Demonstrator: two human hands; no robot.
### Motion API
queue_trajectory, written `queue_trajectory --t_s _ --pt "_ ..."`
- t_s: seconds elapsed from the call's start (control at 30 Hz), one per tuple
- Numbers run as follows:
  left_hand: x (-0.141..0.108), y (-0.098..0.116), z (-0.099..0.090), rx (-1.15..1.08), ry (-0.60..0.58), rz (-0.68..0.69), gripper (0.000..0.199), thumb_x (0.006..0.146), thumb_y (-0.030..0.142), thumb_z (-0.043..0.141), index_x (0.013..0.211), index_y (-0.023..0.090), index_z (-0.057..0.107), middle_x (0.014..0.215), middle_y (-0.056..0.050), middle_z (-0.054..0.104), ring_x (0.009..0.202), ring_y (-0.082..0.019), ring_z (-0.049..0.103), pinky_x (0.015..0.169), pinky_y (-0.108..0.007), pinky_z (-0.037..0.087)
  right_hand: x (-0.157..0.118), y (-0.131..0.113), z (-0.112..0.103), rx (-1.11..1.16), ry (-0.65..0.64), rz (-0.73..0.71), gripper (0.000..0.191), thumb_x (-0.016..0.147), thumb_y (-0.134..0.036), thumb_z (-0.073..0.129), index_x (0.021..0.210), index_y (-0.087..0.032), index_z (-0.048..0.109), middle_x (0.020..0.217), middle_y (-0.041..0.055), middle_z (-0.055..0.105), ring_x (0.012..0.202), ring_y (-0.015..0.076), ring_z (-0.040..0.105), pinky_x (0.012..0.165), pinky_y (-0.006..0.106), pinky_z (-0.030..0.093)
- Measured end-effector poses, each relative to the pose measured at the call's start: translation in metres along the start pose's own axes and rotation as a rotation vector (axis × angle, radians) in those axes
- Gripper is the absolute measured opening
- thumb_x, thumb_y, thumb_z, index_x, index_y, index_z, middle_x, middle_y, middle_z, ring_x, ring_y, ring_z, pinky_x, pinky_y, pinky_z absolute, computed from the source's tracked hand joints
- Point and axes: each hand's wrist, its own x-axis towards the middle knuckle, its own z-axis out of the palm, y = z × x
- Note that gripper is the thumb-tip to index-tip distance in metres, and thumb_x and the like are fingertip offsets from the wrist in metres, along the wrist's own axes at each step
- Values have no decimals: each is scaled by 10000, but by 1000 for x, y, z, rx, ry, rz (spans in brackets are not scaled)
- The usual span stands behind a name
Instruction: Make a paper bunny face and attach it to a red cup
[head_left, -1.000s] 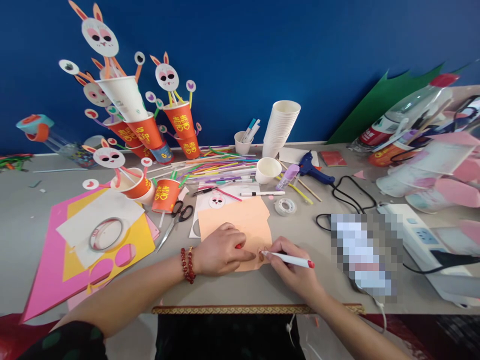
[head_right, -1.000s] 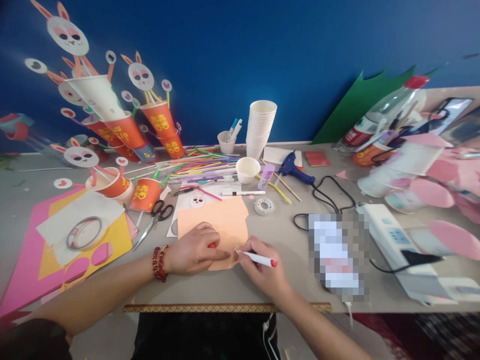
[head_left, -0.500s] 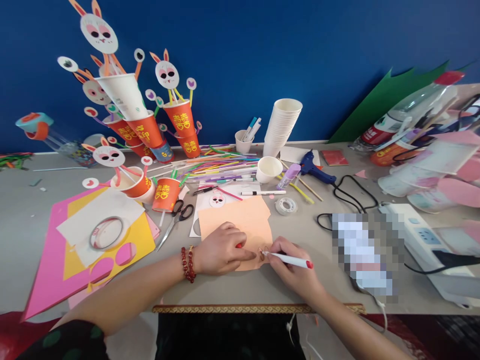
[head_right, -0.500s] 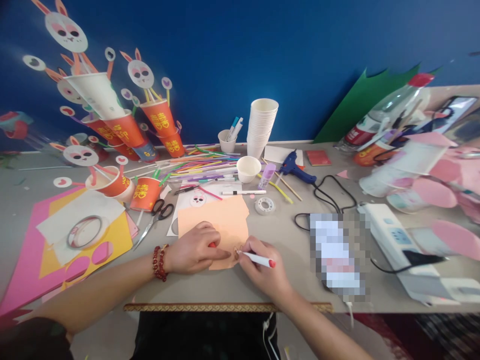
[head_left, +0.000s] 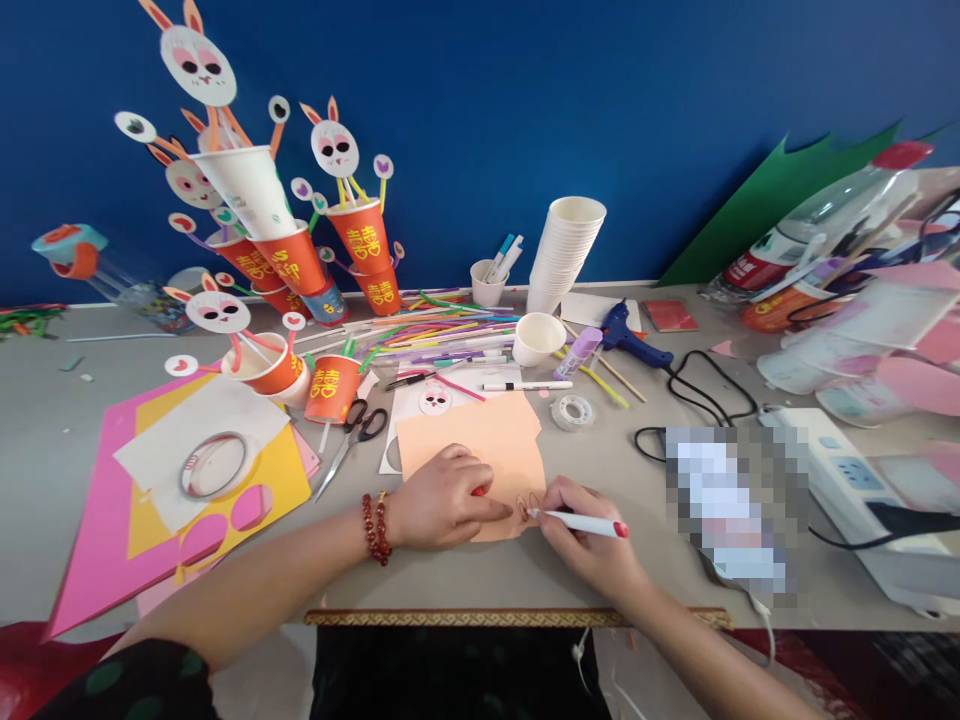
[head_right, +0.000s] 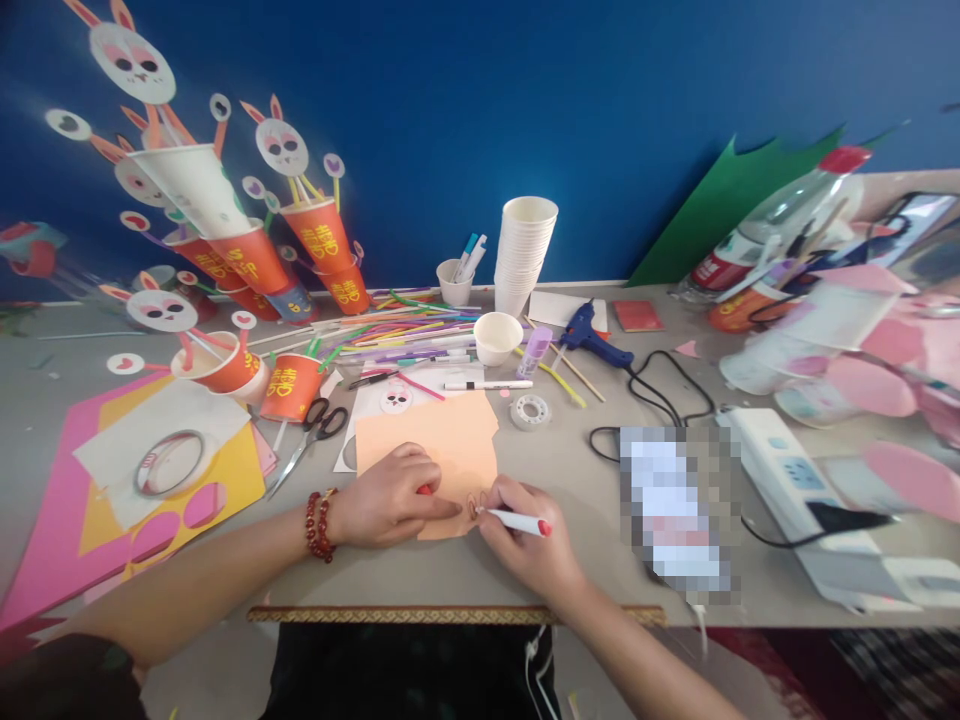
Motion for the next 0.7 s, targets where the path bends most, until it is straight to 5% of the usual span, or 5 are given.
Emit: queue_trajectory --t_s 0.7 --pt "0 0 0 -10 14 0 318 905 234 473 1174 293 632 839 -26 494 773 -187 454 826 -360 337 -2 0 0 76 -37 13 181 767 -130 512 636 -219 425 548 -45 483 486 112 429 488 225 319"
